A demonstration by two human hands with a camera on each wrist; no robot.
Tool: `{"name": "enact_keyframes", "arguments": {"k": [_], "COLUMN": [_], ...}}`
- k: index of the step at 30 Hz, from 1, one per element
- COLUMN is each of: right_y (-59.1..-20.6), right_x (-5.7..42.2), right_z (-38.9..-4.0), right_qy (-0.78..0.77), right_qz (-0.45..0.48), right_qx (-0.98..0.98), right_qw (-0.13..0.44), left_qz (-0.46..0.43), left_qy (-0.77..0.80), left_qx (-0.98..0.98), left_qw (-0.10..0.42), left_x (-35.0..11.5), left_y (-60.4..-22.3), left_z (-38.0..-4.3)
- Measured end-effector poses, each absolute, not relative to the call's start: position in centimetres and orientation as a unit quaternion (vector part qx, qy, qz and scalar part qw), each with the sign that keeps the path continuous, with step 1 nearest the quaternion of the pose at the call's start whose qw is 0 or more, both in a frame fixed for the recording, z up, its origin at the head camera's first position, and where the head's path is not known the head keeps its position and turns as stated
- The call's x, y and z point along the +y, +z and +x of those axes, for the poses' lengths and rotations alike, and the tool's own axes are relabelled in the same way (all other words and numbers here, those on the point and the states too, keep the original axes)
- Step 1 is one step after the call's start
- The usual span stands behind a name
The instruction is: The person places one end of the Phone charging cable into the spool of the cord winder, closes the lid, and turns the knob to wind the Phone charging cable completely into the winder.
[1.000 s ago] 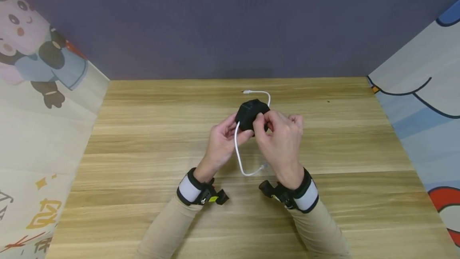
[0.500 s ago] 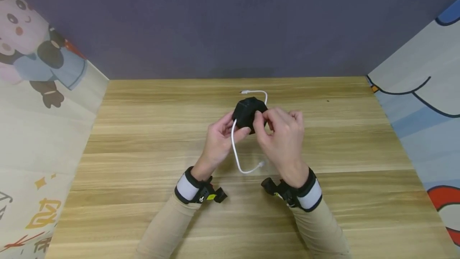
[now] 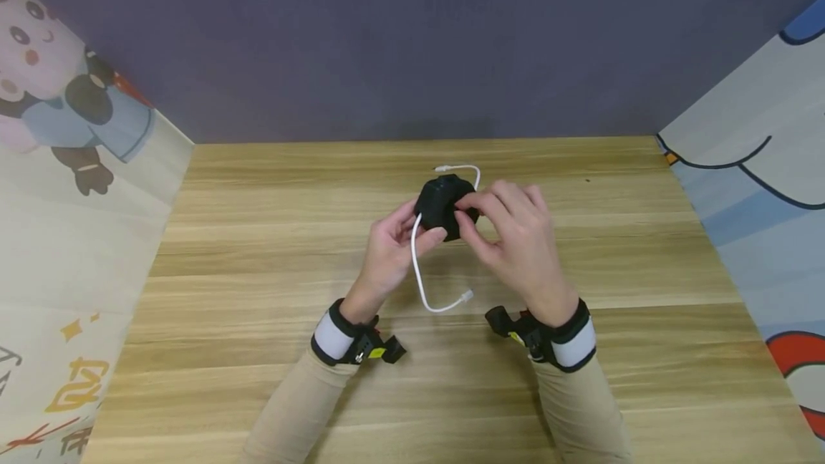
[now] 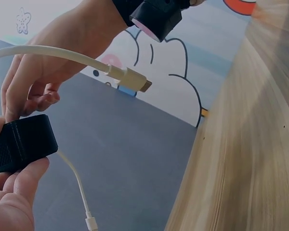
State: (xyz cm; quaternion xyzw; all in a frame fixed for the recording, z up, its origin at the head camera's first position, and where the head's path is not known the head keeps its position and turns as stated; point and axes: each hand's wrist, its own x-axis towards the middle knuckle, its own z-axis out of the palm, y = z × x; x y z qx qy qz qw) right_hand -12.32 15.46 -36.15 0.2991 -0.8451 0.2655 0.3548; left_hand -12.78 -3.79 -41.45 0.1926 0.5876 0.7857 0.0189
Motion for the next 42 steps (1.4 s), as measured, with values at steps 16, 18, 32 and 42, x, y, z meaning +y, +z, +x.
{"name": "enact_keyframes", "arguments": {"k": [16,18,32,42], "right_y": [-36.1,-36.1,-36.1,-36.2], "right_x": [17.0,17.0,16.7,16.2], "right_z": [-12.6,-12.6,-12.5,-12.7], "right_qy": [0.204,0.193,0.174,0.173], "right_qz": [0.356,0.356,0.334,0.317], "right_qx": [-0.845,-0.845,-0.845,-0.837], "right_qw": [0.344,0.349,0.379,0.411], "left_qz": [0.195,0.191,0.179,0.182], "left_qy": [0.776,0.775,0.779,0.780], "left_qx": [0.598,0.599,0.596,0.593], "left_qw": [0.057,0.063,0.081,0.075], "left_x": [-4.1,-4.2,-4.3,-4.2], "left_y": [-41.1,-41.2,-40.8,-41.0], "left_z": [-12.9,-12.9,-12.8,-12.8]}}
